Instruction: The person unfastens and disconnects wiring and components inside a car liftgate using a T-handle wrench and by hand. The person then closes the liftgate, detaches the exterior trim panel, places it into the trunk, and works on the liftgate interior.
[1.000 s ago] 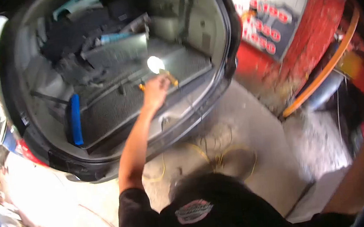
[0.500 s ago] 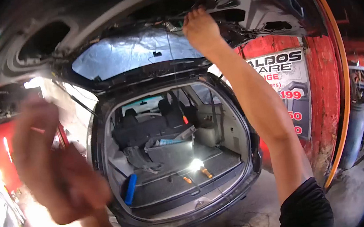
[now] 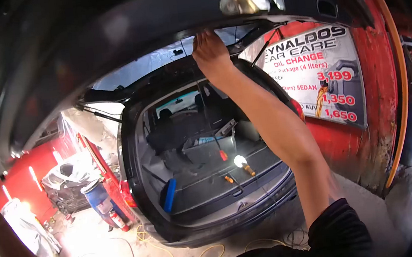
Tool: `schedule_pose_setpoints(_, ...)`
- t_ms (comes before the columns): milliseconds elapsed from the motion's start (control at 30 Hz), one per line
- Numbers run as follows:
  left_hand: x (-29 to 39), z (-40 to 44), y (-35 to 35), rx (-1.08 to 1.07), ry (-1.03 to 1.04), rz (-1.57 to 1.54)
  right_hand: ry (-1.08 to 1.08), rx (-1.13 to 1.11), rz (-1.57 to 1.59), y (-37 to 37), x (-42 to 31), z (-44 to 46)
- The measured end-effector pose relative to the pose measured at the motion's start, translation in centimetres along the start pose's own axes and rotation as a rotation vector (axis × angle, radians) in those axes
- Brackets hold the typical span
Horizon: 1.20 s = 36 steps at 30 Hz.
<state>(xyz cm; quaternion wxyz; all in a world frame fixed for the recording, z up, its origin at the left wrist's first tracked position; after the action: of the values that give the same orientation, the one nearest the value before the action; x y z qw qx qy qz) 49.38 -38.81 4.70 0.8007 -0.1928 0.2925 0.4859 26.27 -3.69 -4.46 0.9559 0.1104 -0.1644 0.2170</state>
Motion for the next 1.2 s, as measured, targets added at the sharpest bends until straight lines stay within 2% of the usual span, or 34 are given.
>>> schedule_pose_setpoints(33,-1.1,-0.2,0.9,-0.059,0.058,-0.032,0.008,-0.007,0.008,-0.5,-0.2,-1.4)
schedule_pose_setpoints(100,-3.5,-1.3,2.9,-0.152,0.23,-0.062,-0.053,-0.165,0.289,-0.3,-2.0,-4.5)
schedule_pose_setpoints(167,-5.2,-3.3,4.9,-0.118,0.553,-0.002,0.103,-0.016,0.679,0.5,-3.4,-7.5)
schedule_pose_setpoints(200,-3.6,-3.7,4.9,-0.119,0.559,0.013,0.138,0.035,0.808,1.0,-4.2,-8.2)
schedule_pose_setpoints(267,0.9,-5.1,5.4,-0.382,-0.037,-0.844,0.157,0.066,0.974,1.1,-5.0,-9.5)
schedule_pose_setpoints(300,4.3,-6.4,4.4,-0.487,-0.138,-0.87,0.162,0.059,1.044,1.4,-5.7,-10.7)
schedule_pose_setpoints(333,5.8,-7.9,4.4,-0.483,-0.172,-0.843,0.156,0.05,1.107,1.1,-6.3,-12.3)
schedule_pose_setpoints(367,7.3,-9.5,4.6,-0.489,-0.181,-0.891,0.159,0.033,1.18,1.2,-6.9,-14.4)
schedule_pose_setpoints(433,10.3,-12.2,4.6,-0.525,-0.149,-0.743,0.163,-0.062,1.332,1.6,-8.8,-20.4)
schedule_pose_setpoints(567,15.4,-19.4,7.3,-0.548,-0.009,-0.581,0.269,-0.465,1.577,2.8,-14.1,-39.3)
schedule_pose_setpoints(667,19.2,-22.7,8.6,-0.595,-0.029,-0.56,0.461,-0.881,1.629,3.4,-16.8,-56.2)
schedule_pose_setpoints(767,22.9,-27.9,11.2,-0.64,-0.061,-0.578,0.77,-1.235,1.563,2.1,-17.5,-71.5)
schedule_pose_setpoints(867,24.7,-34.2,14.5,-0.631,-0.087,-0.677,1.171,-1.404,1.458,2.8,-17.9,-80.7)
schedule_pose_setpoints(967,26.9,-38.9,20.0,-0.571,-0.037,-0.717,1.566,-1.37,1.327,4.8,-17.1,-87.0)
schedule_pose_setpoints(1067,33.2,-46.8,21.1,-0.517,0.024,-0.684,1.855,-1.102,1.199,7.1,-12.5,-92.9)
schedule_pose_setpoints(1200,37.2,-52.7,26.0,-0.562,0.08,-0.703,2.126,-0.308,1.031,8.1,-1.3,-93.9)
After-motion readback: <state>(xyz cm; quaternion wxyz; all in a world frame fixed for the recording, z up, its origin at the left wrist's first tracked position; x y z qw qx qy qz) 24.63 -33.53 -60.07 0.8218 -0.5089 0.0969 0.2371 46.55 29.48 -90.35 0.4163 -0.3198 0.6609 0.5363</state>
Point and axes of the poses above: each hand's wrist, its own z-axis towards the middle knuckle, its own y-axis out of the palm, x = y × z, the point moved 4 cm from there along z, towards the middle knuckle, and after that the axes turned 5 degrees about -z, right-handed, at the moved point
